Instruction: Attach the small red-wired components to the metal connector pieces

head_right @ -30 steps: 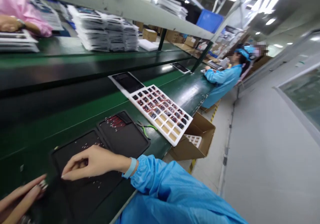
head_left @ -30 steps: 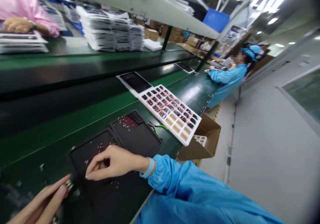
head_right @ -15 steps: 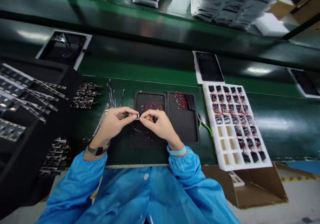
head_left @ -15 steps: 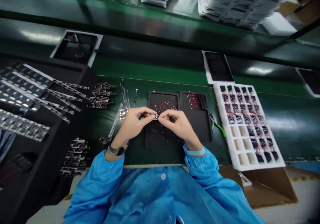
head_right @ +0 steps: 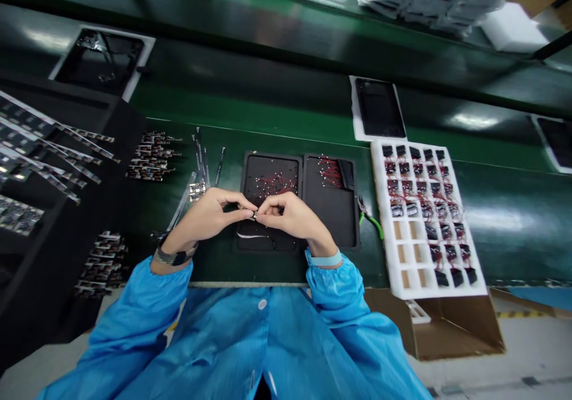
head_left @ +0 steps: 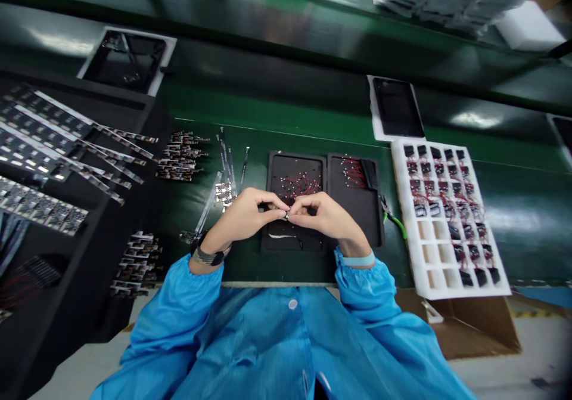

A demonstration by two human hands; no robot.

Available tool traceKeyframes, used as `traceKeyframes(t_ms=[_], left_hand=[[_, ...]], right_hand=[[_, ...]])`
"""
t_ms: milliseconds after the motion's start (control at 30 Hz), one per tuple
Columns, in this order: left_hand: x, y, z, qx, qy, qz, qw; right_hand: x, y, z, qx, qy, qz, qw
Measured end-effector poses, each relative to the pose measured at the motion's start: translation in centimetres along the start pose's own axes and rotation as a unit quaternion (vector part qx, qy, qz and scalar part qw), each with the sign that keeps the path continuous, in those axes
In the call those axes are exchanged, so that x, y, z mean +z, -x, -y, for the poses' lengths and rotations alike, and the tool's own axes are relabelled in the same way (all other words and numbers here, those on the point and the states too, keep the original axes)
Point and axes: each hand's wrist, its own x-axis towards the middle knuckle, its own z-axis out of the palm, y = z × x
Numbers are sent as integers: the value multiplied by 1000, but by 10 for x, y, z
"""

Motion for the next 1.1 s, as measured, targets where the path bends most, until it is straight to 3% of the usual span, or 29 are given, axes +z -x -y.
traceKeyframes(t_ms=[1100], left_hand=[[2,-1,7,-40,-10,14,999]], right_hand=[[6,-4,-8,44,-4,-11,999]])
